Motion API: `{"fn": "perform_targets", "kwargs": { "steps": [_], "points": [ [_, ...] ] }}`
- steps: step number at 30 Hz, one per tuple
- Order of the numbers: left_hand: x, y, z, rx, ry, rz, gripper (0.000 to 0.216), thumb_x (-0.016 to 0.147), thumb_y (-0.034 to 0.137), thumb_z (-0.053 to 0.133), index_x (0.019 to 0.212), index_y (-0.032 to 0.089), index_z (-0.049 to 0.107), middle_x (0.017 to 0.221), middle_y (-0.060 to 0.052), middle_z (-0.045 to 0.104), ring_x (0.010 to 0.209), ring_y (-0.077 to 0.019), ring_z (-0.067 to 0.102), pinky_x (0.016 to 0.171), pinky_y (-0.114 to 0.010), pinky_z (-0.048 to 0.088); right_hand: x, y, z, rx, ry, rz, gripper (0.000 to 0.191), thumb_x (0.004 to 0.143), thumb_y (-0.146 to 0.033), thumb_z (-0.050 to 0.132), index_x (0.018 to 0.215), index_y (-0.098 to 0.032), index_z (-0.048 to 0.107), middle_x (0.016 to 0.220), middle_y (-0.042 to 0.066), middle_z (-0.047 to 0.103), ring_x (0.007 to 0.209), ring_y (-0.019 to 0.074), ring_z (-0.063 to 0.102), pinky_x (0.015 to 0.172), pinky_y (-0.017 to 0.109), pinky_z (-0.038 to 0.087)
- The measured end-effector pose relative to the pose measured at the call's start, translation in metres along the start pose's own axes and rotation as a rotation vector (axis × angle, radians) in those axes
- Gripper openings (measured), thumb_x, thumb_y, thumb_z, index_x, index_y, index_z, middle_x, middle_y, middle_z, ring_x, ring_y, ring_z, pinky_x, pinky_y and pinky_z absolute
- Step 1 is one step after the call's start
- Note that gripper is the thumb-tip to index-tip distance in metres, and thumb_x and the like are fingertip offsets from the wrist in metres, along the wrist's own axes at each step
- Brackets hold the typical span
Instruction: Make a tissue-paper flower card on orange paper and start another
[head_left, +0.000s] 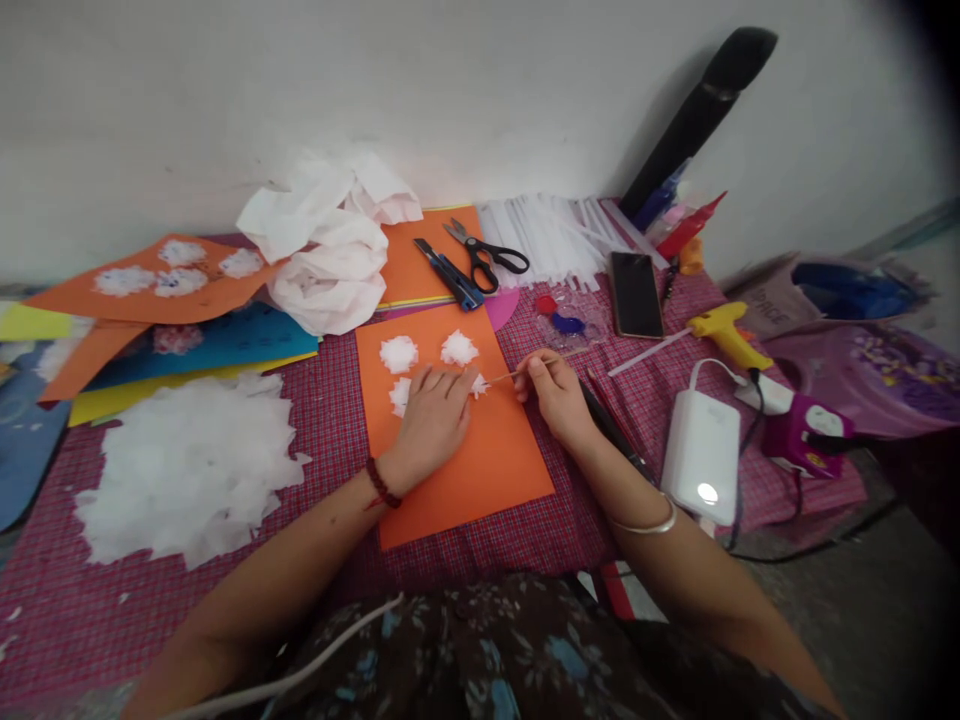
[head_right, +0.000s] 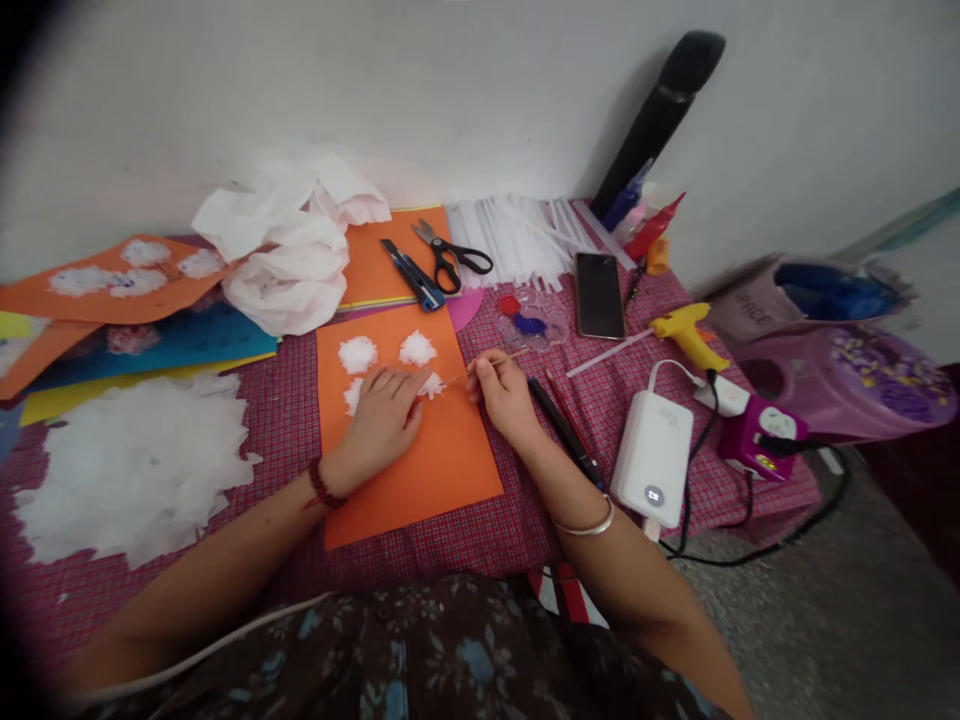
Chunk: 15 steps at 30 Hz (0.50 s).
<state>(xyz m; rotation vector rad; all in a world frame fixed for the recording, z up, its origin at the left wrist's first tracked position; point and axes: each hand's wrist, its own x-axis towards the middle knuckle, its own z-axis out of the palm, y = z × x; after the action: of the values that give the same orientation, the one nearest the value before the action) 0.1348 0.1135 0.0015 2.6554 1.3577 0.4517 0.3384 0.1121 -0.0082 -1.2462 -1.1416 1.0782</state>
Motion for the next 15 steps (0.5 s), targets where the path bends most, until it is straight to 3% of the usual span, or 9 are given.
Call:
{"fn": "perform_targets", "kwargs": {
  "steps": [8, 15],
  "points": [
    [-0.020, 0.005, 0.001, 0.035, -0.014, 0.063, 0.035, 0.096, 0.015, 0.048, 0.127, 0.012, 0.062, 0.131, -0.014, 0.066, 0.121, -0.0282, 0.059, 0.114, -0.050, 0.037, 0.000, 0.000, 0.000, 0.018, 0.000, -0.003, 0.044, 0.086, -0.065, 0.059, 0.080, -0.022, 0.057, 0.060, -0.004, 0.057, 0.050, 0.0111, 0.053, 0.051, 0.027, 0.043],
    [-0.019, 0.009, -0.006, 0.009, -0.041, 0.073, 0.040, 0.100, 0.030, 0.049, 0.134, 0.010, 0.056, 0.133, -0.015, 0.064, 0.121, -0.0292, 0.058, 0.114, -0.052, 0.035, -0.004, -0.005, -0.001, 0.015, 0.068, -0.084, 0.038, 0.091, -0.059, 0.057, 0.081, -0.022, 0.057, 0.059, -0.004, 0.058, 0.049, 0.0110, 0.052, 0.050, 0.026, 0.043]
  ]
}}
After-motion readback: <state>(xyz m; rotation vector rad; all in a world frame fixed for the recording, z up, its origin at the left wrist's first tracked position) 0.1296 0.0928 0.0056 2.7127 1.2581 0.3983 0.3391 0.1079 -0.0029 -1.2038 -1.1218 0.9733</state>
